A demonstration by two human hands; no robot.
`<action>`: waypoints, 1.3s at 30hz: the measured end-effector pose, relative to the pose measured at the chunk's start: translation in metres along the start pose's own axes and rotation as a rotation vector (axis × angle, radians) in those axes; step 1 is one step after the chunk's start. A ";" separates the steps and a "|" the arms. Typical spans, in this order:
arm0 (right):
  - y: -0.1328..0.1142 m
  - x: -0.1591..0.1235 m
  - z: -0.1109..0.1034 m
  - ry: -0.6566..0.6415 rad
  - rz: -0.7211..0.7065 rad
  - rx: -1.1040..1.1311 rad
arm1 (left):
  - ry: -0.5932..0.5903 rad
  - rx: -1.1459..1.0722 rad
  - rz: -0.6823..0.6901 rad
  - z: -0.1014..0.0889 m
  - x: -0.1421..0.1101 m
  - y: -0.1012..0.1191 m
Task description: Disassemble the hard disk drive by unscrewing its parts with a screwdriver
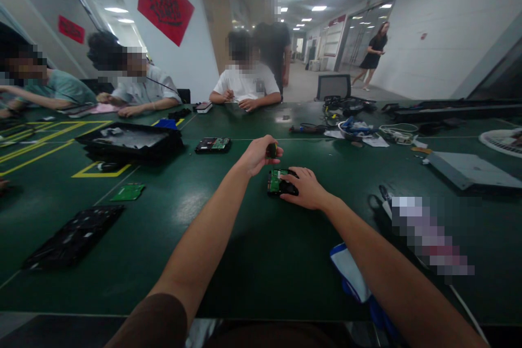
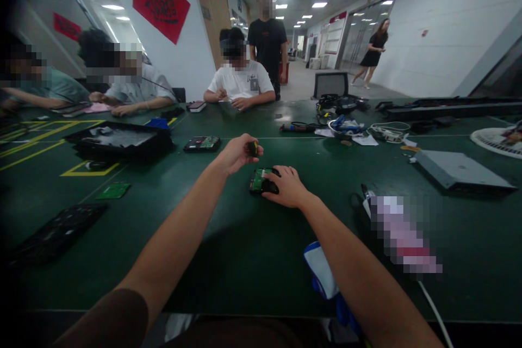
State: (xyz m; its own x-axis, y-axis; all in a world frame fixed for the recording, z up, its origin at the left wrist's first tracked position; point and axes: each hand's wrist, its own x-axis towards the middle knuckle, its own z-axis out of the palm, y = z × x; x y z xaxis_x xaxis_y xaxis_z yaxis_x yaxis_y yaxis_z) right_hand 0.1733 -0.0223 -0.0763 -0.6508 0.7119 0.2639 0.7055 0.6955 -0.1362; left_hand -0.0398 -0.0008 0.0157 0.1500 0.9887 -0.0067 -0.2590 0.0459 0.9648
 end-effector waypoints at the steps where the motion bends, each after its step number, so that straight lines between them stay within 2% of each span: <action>1: 0.000 0.000 0.000 0.000 0.000 -0.001 | 0.000 -0.026 -0.012 0.000 0.001 0.000; 4: -0.001 0.000 -0.002 -0.001 0.002 -0.005 | 0.028 -0.020 -0.001 -0.003 0.003 0.000; 7: -0.001 0.000 -0.002 -0.004 0.006 -0.006 | 0.083 0.101 0.078 -0.005 0.003 0.001; 9: -0.001 0.000 -0.003 -0.008 0.008 -0.004 | 0.072 0.151 0.104 -0.005 0.001 0.002; 14: -0.001 0.000 -0.002 -0.010 0.010 -0.009 | -0.026 0.047 0.007 0.000 -0.002 0.002; 18: -0.001 0.000 -0.001 0.000 0.009 -0.011 | -0.016 -0.059 -0.031 0.001 0.001 -0.001; 25: -0.001 0.000 -0.001 0.000 0.009 -0.008 | 0.093 0.178 0.164 -0.004 0.001 0.000; 27: -0.001 0.000 -0.001 0.001 0.005 -0.006 | 0.054 0.171 0.137 -0.003 0.000 0.000; 30: -0.001 0.000 -0.001 0.002 0.004 -0.005 | -0.027 0.035 0.020 -0.001 0.000 0.000; 33: 0.000 0.000 -0.001 0.005 0.006 -0.006 | -0.040 -0.057 -0.054 0.000 0.003 -0.002; 39: -0.001 -0.001 -0.002 -0.001 0.009 -0.002 | 0.100 0.156 0.113 -0.003 0.004 -0.001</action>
State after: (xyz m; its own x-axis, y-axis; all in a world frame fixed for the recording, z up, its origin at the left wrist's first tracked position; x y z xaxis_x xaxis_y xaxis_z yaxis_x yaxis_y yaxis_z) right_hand 0.1736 -0.0235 -0.0743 -0.6446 0.7184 0.2614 0.7121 0.6887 -0.1365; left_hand -0.0421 0.0038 0.0138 0.0310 0.9959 0.0854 -0.1169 -0.0812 0.9898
